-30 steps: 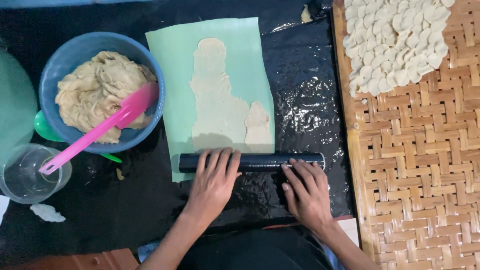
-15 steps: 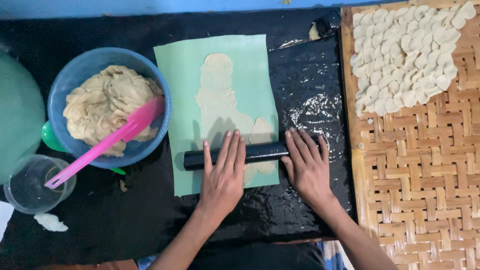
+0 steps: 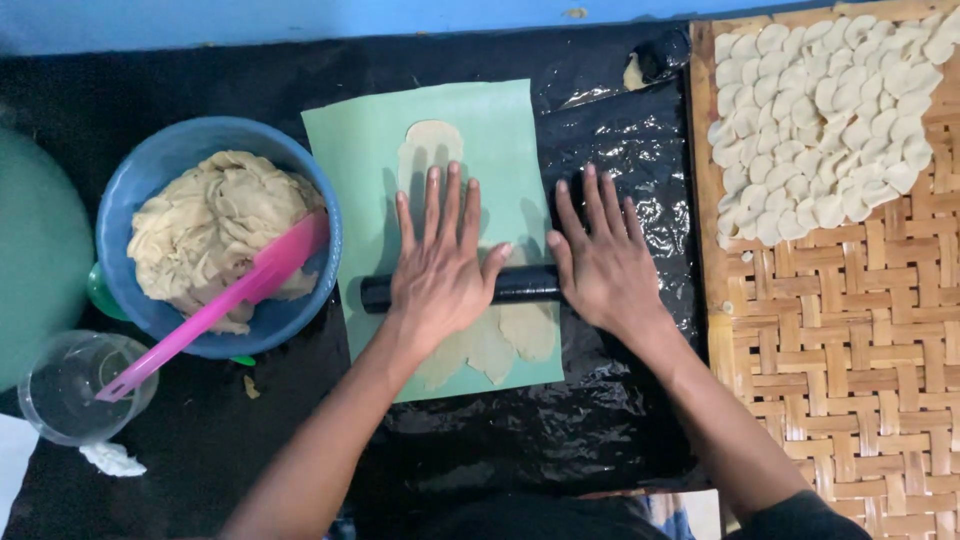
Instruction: Spreading and rolling out dough on a plastic sheet to create thin crackers.
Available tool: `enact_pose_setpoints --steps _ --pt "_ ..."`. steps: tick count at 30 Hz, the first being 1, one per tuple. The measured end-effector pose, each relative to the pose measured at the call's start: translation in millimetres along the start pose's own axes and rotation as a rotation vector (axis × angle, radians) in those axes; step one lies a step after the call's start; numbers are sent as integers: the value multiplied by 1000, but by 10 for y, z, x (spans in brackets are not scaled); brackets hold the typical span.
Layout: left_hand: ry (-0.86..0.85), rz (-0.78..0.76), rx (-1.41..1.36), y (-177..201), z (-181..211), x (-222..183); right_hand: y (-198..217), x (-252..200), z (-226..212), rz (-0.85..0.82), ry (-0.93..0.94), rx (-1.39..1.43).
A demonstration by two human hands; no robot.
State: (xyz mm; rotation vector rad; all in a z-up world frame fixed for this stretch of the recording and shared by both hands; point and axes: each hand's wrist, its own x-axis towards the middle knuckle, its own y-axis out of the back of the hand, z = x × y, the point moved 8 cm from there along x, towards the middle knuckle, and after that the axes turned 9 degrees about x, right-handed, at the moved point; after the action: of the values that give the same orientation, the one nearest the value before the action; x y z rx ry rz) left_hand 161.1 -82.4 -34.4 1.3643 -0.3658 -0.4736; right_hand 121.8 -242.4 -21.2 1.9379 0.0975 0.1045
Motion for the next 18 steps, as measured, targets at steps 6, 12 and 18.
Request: enact_pose_setpoints --steps 6,12,18 --pt "26 140 -35 180 -90 83 81 167 58 93 -23 78" --pt "-70 251 -63 133 244 -717 25 -551 -169 106 -62 22" --pt "-130 292 -141 -78 458 -1316 159 -937 -328 209 3 185"
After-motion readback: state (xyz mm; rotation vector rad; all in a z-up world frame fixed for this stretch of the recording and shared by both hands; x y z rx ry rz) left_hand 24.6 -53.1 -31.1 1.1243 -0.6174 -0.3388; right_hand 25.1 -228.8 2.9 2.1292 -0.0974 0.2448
